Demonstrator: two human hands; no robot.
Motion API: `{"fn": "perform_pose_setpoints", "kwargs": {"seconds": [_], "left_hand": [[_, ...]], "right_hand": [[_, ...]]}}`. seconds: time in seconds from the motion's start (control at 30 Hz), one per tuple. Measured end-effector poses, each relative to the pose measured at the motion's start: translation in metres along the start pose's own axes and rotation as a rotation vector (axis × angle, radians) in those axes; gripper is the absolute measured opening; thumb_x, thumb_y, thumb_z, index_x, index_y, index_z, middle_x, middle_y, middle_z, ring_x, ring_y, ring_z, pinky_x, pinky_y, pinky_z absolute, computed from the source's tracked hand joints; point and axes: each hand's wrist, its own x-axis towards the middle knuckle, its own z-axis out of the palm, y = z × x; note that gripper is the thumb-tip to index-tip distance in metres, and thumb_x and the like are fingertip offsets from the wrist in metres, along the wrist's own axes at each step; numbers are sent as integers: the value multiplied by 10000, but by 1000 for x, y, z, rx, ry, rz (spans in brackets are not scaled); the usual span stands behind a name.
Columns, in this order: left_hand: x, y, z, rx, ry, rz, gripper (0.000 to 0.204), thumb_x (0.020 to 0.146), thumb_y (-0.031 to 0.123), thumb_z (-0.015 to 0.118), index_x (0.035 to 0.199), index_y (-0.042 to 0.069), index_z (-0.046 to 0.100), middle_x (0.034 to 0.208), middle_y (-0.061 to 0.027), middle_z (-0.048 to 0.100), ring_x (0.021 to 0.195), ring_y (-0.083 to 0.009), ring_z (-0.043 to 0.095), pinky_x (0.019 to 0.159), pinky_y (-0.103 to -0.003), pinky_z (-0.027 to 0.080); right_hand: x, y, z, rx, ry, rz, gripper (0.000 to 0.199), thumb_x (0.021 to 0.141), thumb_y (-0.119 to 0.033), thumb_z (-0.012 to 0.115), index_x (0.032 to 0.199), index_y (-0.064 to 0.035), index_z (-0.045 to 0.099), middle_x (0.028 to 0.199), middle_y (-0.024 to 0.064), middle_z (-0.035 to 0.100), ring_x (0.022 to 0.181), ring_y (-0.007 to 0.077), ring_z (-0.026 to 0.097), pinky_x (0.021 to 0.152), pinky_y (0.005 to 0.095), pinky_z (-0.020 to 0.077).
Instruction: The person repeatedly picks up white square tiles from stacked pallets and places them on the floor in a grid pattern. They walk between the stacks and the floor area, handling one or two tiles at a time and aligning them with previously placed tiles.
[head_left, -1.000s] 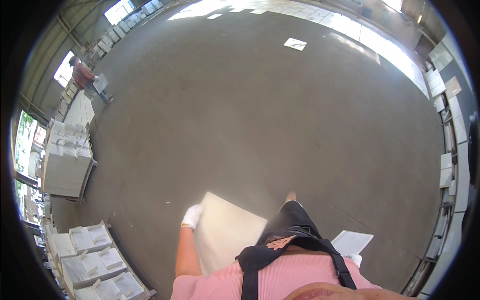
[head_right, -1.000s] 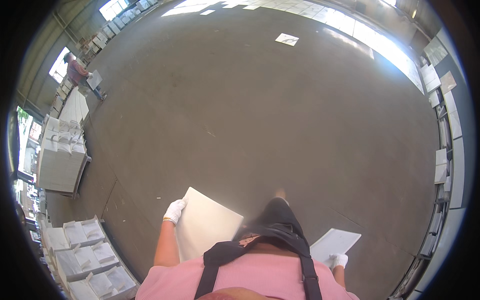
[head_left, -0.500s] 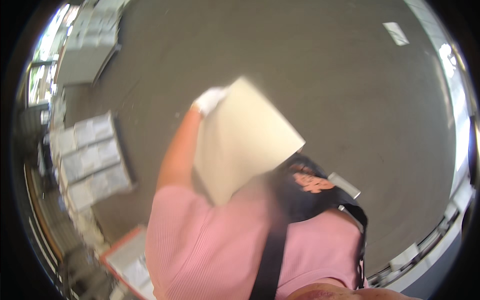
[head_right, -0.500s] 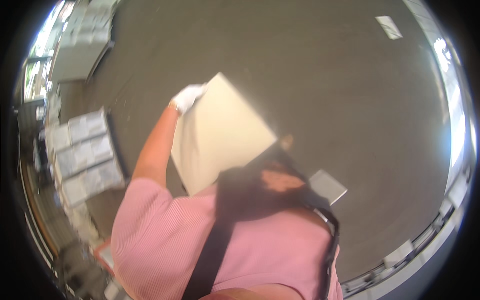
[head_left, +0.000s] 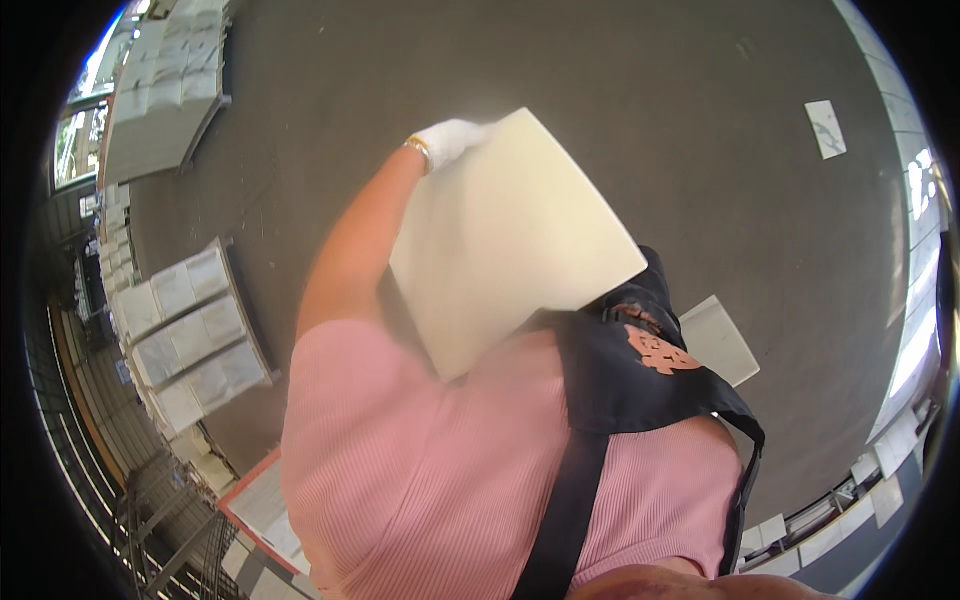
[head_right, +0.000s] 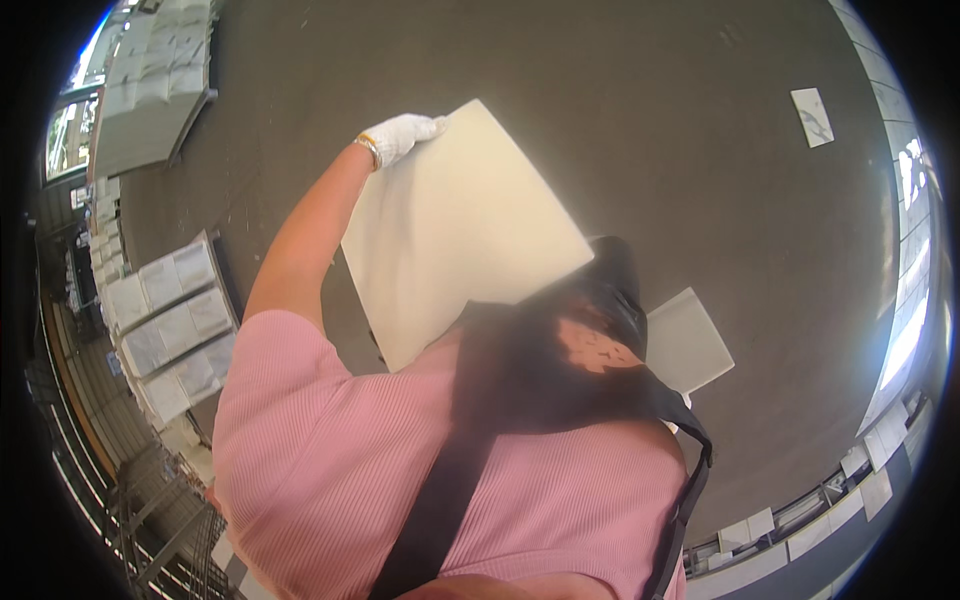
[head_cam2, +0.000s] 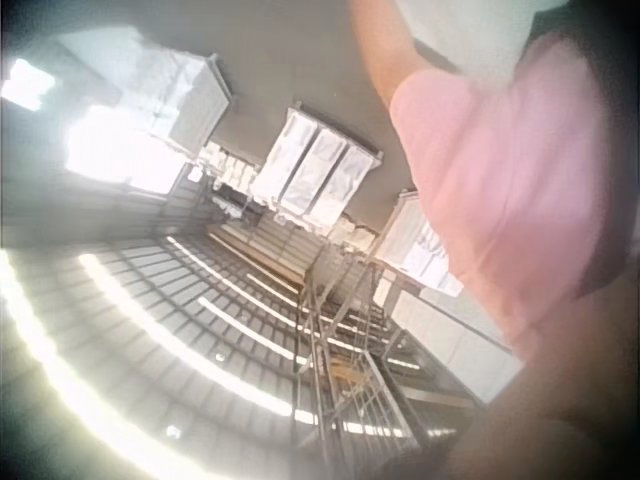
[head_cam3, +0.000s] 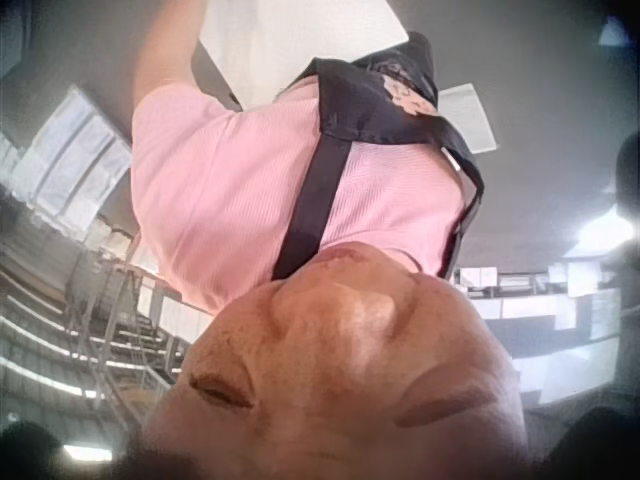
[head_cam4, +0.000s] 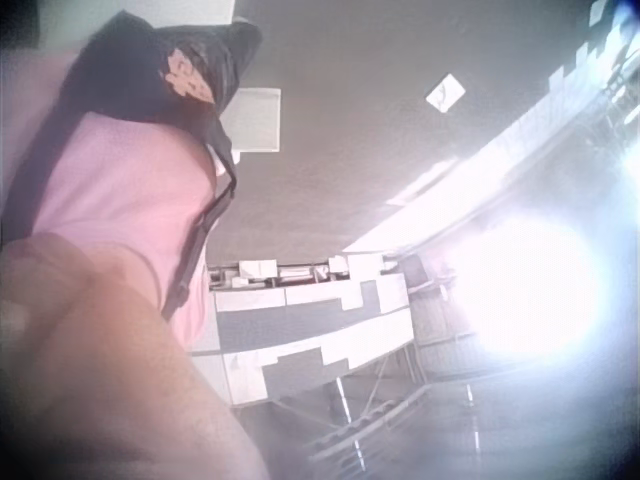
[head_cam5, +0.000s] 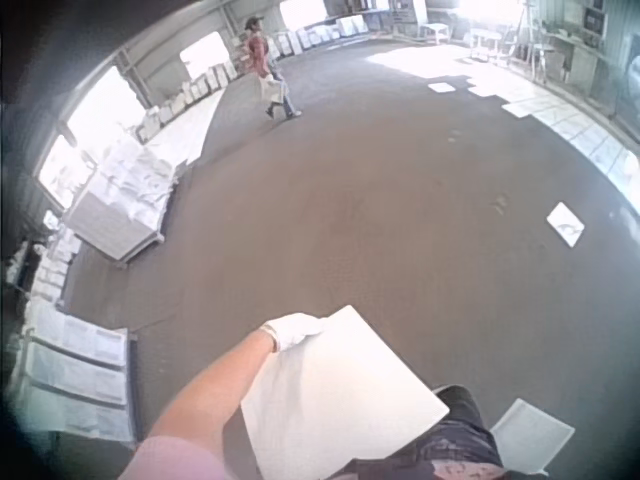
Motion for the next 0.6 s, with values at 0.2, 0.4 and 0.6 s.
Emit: {"fn": "perform_pose_setpoints", "kwargs": {"seconds": [0.2,0.4,0.6], "left_hand": [[140,63,-56,147,152,105,527,1036,440,566,1298,1,692,1325,-194,698,1240,-312,637,1071,-399,471],[220,148,-101,-132,325,-20,653,1021,490,569,1342,-76,630,1376,-228,660,1293,-317,602,1124,-375,412],[290,295,-157,-181,445,-81,702,1035,535,561,1344,-92,627,1348,-197,682,1261,-283,616,1109,-369,424]], "right_hand": [[91,-105,16,-7,-94,19,361,841,-334,689,1021,-35,782,1040,240,740,1057,409,694,845,464,577],[233,-293,-29,174,-110,75,357,839,-317,666,1050,-57,792,1107,235,740,1111,410,695,897,460,576],[325,-434,-218,-117,-100,-234,334,828,-278,631,1023,-71,806,1069,227,743,1018,396,724,873,453,589]]}}
